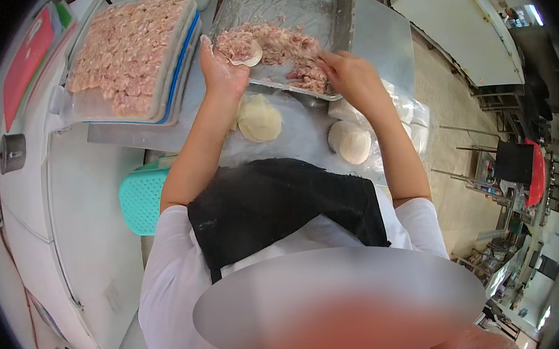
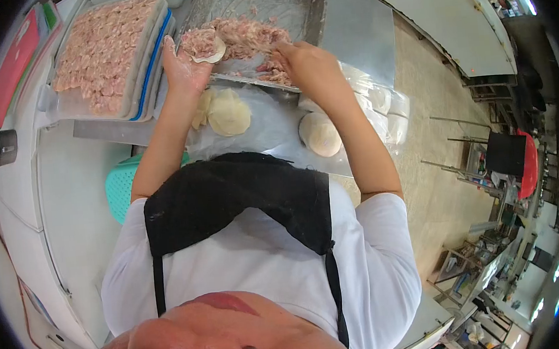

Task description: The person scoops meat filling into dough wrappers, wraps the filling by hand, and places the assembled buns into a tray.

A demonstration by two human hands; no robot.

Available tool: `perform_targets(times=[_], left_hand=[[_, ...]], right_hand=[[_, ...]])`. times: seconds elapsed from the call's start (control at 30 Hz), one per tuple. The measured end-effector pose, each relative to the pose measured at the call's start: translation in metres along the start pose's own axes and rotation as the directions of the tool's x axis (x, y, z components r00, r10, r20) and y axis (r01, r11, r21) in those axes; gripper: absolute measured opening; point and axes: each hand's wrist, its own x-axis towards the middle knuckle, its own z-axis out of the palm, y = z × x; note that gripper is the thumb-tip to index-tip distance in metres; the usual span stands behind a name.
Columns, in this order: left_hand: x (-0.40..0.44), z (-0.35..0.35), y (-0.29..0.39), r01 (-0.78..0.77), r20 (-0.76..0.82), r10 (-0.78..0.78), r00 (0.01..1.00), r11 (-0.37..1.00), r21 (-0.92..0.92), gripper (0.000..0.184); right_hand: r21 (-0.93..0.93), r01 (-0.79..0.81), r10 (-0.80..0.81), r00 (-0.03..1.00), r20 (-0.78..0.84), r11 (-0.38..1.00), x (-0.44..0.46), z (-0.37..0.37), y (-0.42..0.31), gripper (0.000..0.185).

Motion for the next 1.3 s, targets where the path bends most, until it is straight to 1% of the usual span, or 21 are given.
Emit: perform_targets(times=[0.03,0.13,0.23,0.33,0.43,0.47,0.53,0.57,0.63,0.67,0.77,0.87,0.97,1.0,1.07,1.1,1.13,1.17,1.2,1.23,1.3], left_hand=[[-0.003,0.005,-0.003,-0.007,-0.026,0.007,1.0,1.0,-0.014,0.04],[-0.001,0.013,-0.016,-0.043,0.047,0.039,0.998,0.996,0.08,0.033],[0.025,-0.019,-0.018,-0.04,0.152,0.026,0.988,0.995,0.09,0.027],[0.01,-0.018,-0.027,-0.091,0.159,0.056,0.986,0.971,0.221,0.032],[0.009,-0.027,-0.028,-0.134,0.021,0.133,0.991,0.988,0.071,0.039],[0.011,-0.027,-0.028,-0.144,0.003,0.144,0.99,0.988,0.056,0.043],[0.01,-0.032,-0.026,-0.162,-0.048,0.163,0.985,0.986,0.027,0.051],[0.003,-0.026,-0.028,-0.112,-0.031,0.112,0.993,0.994,0.004,0.055],[-0.009,0.002,-0.035,-0.014,0.019,0.015,1.0,0.999,-0.039,0.064],[-0.009,0.003,-0.036,-0.051,-0.029,0.055,0.998,0.992,0.111,0.073],[-0.019,0.02,-0.033,-0.064,-0.165,0.079,0.983,0.993,0.096,0.076],[-0.013,0.018,-0.027,-0.104,-0.102,0.117,0.988,0.987,0.122,0.074],[-0.006,0.032,-0.038,-0.174,-0.177,0.175,0.969,0.984,0.024,0.069],[-0.006,0.029,-0.036,-0.137,-0.073,0.138,0.988,0.99,0.024,0.066],[-0.008,0.017,-0.025,-0.075,0.138,0.069,0.988,0.996,0.04,0.06],[-0.014,0.022,-0.023,-0.135,0.211,0.089,0.973,0.967,0.215,0.059],[-0.024,0.03,-0.022,-0.199,0.284,0.091,0.954,0.903,0.38,0.058],[-0.03,0.036,-0.021,-0.264,0.351,0.077,0.933,0.809,0.525,0.058],[-0.028,0.038,-0.017,-0.508,0.482,0.191,0.855,0.488,0.709,0.061],[-0.025,0.04,-0.012,-0.659,0.63,0.23,0.742,0.074,0.749,0.064],[-0.025,0.045,-0.007,-0.672,0.695,0.111,0.71,-0.19,0.716,0.069]], right_hand=[[0.006,0.035,-0.034,0.995,-0.097,0.999,-0.002,0.005,0.002,0.024],[0.055,0.126,-0.115,0.978,-0.176,0.99,0.007,0.048,0.02,0.024],[-0.034,0.088,-0.092,0.984,-0.155,0.996,0.016,0.068,0.041,0.026],[-0.047,0.136,-0.143,0.971,-0.192,0.99,0.028,0.094,0.073,0.026],[-0.241,-0.001,0.039,0.987,0.153,0.971,0.043,0.087,0.102,0.027],[-0.218,0.052,-0.017,0.987,0.159,0.975,0.038,0.073,0.103,0.028],[-0.152,0.067,-0.041,0.985,0.169,0.986,0.028,0.032,0.074,0.028],[-0.117,0.072,-0.051,0.983,0.175,0.991,0.023,0.024,0.064,0.028],[0.06,0.158,-0.165,0.976,0.142,0.986,0.012,0.037,0.058,0.028],[0.147,0.195,-0.213,0.97,0.119,0.97,0.009,0.041,0.057,0.028],[-0.037,0.229,-0.218,0.957,0.189,0.973,0.015,0.003,0.063,0.029],[-0.077,0.212,-0.202,0.972,0.12,0.974,0.006,-0.025,0.038,0.031],[0.074,0.369,-0.371,0.928,0.021,0.927,0.012,0.016,0.056,0.034],[0.122,0.344,-0.354,0.933,0.069,0.931,0.016,0.009,0.059,0.033],[0.335,0.307,-0.332,0.943,0.018,0.891,0.026,-0.004,0.075,0.028],[0.44,0.284,-0.313,0.95,-0.008,0.852,0.03,-0.01,0.08,0.027],[0.54,0.104,-0.163,0.985,0.063,0.835,0.031,-0.018,0.078,0.03],[0.553,0.07,-0.165,0.978,0.123,0.83,0.033,-0.019,0.081,0.031],[0.562,0.034,-0.166,0.969,0.185,0.826,0.034,-0.021,0.085,0.032],[0.568,-0.002,-0.168,0.954,0.247,0.823,0.035,-0.022,0.089,0.033],[0.588,-0.004,-0.217,0.928,0.304,0.809,0.034,-0.031,0.09,0.033]])
